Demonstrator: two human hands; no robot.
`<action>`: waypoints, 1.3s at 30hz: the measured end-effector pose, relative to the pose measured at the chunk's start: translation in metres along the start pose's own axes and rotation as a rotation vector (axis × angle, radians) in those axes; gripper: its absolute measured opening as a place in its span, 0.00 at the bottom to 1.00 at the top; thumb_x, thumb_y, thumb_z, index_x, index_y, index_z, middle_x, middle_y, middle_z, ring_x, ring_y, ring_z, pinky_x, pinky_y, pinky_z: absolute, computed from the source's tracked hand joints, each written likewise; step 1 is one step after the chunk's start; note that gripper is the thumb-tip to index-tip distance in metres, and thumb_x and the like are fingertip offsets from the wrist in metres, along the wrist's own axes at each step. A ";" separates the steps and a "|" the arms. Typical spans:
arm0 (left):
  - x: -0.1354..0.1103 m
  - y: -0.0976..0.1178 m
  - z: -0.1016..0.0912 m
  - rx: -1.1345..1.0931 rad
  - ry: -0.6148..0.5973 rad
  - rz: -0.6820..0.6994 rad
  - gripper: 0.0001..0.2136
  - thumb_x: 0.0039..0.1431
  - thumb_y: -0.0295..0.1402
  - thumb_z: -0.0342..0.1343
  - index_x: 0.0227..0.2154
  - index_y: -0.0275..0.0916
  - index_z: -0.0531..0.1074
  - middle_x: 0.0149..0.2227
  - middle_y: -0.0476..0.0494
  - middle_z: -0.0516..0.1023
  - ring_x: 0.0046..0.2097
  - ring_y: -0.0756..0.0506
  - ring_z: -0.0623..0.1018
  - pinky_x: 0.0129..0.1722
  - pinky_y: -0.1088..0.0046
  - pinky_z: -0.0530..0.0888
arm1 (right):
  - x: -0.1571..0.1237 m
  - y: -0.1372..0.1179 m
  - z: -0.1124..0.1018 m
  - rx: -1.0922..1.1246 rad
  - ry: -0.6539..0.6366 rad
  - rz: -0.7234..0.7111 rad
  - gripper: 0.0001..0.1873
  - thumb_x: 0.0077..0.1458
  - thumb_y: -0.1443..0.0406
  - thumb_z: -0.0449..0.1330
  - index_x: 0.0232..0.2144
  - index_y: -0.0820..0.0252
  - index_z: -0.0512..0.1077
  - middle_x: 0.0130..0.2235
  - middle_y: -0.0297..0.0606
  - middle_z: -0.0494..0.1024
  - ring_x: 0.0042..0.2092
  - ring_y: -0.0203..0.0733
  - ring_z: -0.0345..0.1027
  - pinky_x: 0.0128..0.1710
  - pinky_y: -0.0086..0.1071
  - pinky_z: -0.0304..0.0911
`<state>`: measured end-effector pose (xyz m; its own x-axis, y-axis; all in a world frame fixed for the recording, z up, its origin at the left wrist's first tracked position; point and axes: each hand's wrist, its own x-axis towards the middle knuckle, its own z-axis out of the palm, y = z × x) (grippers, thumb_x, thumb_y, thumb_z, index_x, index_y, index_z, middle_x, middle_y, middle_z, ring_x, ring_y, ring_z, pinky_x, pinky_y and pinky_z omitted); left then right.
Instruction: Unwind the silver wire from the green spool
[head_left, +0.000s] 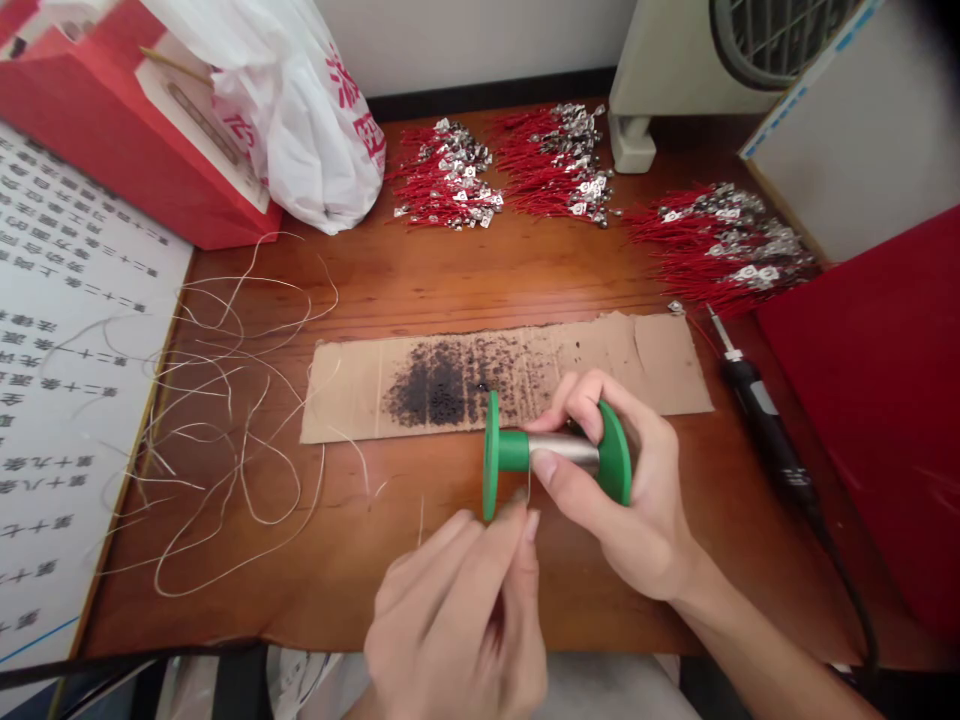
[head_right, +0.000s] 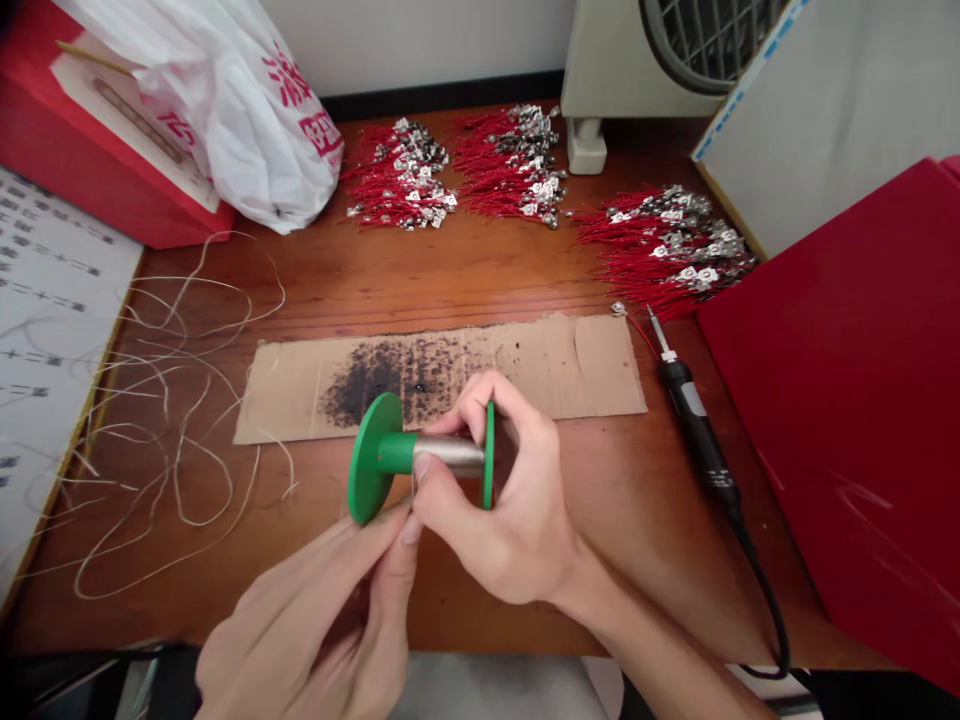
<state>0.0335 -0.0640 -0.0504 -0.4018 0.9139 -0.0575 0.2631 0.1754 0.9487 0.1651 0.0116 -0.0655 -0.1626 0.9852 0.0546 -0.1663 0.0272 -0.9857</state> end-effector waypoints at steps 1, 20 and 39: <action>-0.001 0.001 0.007 0.112 0.148 0.163 0.14 0.50 0.22 0.70 0.35 0.50 0.85 0.31 0.50 0.84 0.31 0.47 0.80 0.39 0.69 0.77 | 0.000 0.003 0.000 0.058 0.000 0.022 0.18 0.59 0.70 0.64 0.31 0.60 0.55 0.35 0.33 0.68 0.39 0.32 0.67 0.39 0.28 0.64; 0.038 -0.022 0.011 -0.627 -0.279 -0.568 0.08 0.44 0.38 0.76 0.27 0.43 0.85 0.21 0.49 0.64 0.24 0.57 0.53 0.23 0.83 0.54 | 0.014 0.003 0.002 0.619 -0.003 0.569 0.29 0.38 0.68 0.74 0.27 0.61 0.53 0.31 0.33 0.65 0.30 0.31 0.58 0.30 0.27 0.57; 0.095 0.003 -0.041 0.028 -0.904 -0.359 0.11 0.57 0.41 0.66 0.28 0.37 0.82 0.25 0.43 0.77 0.26 0.51 0.70 0.25 0.80 0.63 | 0.005 -0.012 -0.021 -0.427 -0.620 0.300 0.13 0.50 0.66 0.64 0.32 0.58 0.61 0.32 0.30 0.74 0.33 0.35 0.61 0.34 0.33 0.61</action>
<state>-0.0397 0.0088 -0.0400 0.3600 0.7386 -0.5700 0.2819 0.4963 0.8211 0.1865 0.0199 -0.0570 -0.6717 0.6912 -0.2664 0.3349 -0.0375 -0.9415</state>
